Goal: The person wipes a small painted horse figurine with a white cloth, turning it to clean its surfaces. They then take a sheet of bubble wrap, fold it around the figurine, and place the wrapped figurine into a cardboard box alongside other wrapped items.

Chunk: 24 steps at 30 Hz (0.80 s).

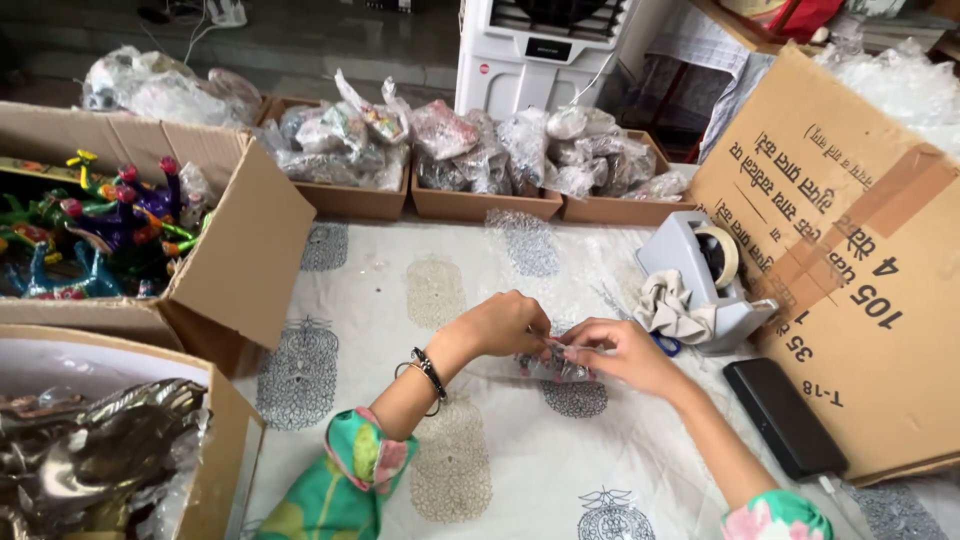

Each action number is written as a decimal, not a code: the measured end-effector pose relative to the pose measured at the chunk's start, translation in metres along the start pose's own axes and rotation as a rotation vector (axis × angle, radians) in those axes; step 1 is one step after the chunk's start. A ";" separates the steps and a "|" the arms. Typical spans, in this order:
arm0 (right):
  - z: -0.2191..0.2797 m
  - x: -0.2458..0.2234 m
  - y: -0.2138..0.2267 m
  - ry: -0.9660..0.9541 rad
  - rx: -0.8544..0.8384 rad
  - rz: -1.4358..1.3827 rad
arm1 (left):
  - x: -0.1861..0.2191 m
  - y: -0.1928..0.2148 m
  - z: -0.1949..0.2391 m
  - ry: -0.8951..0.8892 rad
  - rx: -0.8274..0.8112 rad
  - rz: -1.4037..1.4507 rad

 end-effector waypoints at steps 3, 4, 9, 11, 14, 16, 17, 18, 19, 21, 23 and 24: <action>-0.026 0.002 0.014 -0.041 -0.159 -0.112 | -0.013 0.007 -0.012 0.023 -0.065 0.045; -0.033 0.001 0.020 -0.008 -0.202 -0.076 | -0.018 0.008 -0.017 0.042 -0.089 0.074; -0.053 -0.001 0.028 -0.014 -0.259 -0.047 | -0.031 0.015 -0.011 0.113 -0.110 0.186; -0.056 0.010 0.028 -0.007 -0.270 -0.121 | -0.033 0.015 -0.011 0.134 -0.112 0.228; -0.052 0.017 0.024 -0.055 -0.256 -0.306 | -0.026 0.014 -0.008 0.126 -0.107 0.263; -0.052 0.009 0.026 -0.039 -0.253 -0.207 | -0.012 0.021 -0.006 -0.052 0.164 0.049; -0.051 0.006 0.027 -0.041 -0.256 -0.212 | 0.002 0.027 -0.004 -0.047 0.160 0.050; -0.050 0.004 0.027 -0.024 -0.240 -0.176 | 0.016 0.034 -0.002 -0.100 0.259 -0.023; -0.050 0.000 0.027 -0.005 -0.225 -0.142 | 0.029 0.042 0.001 -0.151 0.356 -0.098; -0.060 0.028 0.026 0.096 -0.205 -0.127 | 0.043 0.042 0.000 -0.083 0.285 -0.095; -0.063 0.036 0.023 0.192 -0.179 -0.111 | 0.050 0.037 0.000 -0.022 0.210 -0.090; -0.063 0.030 0.022 0.072 -0.168 -0.157 | 0.049 0.032 0.002 -0.024 0.177 -0.122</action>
Point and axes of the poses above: each hand's wrist, its own z-axis away from the middle knuckle, its own y-axis out of the back of the hand, x = y × z, the point moved 1 cm from there along -z, towards the middle knuckle, and after that the axes turned 1 degree about -y, right-handed, at the moved point
